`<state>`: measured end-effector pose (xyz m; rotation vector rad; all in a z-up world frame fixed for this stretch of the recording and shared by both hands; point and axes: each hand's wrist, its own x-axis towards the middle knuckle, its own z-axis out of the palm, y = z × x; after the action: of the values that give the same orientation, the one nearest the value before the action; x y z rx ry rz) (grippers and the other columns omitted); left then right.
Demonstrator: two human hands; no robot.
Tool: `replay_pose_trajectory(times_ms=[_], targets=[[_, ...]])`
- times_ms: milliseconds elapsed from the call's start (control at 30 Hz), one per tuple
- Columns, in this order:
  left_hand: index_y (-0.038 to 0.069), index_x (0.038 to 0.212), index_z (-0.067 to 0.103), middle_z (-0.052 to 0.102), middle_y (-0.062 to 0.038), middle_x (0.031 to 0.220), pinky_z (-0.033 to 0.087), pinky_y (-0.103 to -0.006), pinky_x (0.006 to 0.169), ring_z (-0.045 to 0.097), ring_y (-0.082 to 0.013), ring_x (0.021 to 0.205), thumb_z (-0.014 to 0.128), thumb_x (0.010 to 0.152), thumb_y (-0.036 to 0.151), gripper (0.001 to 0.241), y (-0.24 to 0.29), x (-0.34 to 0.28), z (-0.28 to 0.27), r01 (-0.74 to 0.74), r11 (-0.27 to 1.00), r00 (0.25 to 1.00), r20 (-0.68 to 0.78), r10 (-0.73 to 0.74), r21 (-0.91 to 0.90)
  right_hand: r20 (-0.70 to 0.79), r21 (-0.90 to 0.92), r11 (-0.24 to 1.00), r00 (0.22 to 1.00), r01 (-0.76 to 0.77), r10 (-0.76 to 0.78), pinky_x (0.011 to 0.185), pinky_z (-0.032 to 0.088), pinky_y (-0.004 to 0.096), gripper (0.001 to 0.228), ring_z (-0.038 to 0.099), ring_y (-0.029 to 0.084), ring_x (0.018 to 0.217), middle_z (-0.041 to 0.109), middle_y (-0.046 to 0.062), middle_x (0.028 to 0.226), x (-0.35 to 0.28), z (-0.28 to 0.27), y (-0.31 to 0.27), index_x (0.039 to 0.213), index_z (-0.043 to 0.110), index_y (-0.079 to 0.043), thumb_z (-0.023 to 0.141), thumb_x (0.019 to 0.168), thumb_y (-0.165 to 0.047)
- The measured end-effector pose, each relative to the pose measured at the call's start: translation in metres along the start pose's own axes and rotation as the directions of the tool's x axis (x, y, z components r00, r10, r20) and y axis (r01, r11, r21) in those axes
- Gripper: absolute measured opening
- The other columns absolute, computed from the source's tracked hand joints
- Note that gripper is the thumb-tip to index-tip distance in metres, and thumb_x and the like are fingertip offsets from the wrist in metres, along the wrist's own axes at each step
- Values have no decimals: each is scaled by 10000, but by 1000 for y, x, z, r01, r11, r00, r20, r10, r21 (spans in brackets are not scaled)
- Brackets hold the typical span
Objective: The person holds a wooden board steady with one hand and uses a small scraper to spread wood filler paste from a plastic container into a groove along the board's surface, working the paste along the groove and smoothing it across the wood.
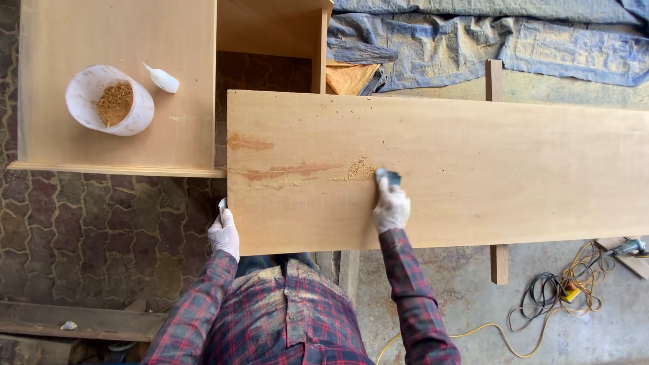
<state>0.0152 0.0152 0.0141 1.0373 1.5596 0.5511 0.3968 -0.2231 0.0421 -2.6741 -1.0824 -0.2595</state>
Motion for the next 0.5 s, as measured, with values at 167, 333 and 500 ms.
replay_pose_trajectory(times_ms=[167, 333, 500], targets=[[28, 1311, 673, 734, -23, 1090, 506, -290, 871, 620, -99, 948, 534, 1064, 362, 438, 7, -7, 3, -58, 997, 998, 5, 59, -41, 179, 264, 940, 969, -217, 173, 704, 580, 387, 532, 678, 268, 787, 685, 134, 924, 10, -82, -8, 1399, 653, -306, 590, 967, -1], [31, 1304, 690, 746, -23, 1075, 506, -290, 862, 610, -99, 938, 546, 1059, 336, 417, -8, 3, 4, -68, 997, 997, -37, 67, -33, -19, 197, 941, 959, -273, 283, 712, 540, 450, 604, 656, 364, 816, 655, 217, 975, 6, -27, -52, 1523, 552, -189, 635, 956, 3], [51, 1305, 675, 745, 4, 1094, 511, -264, 857, 635, -87, 949, 526, 1045, 332, 411, -9, 1, 4, -20, 992, 999, 44, 26, -128, 171, 395, 918, 983, -4, -69, 713, 537, 426, 605, 645, 314, 784, 657, 168, 906, -1, -21, -152, 1448, 612, -143, 617, 877, 57]])
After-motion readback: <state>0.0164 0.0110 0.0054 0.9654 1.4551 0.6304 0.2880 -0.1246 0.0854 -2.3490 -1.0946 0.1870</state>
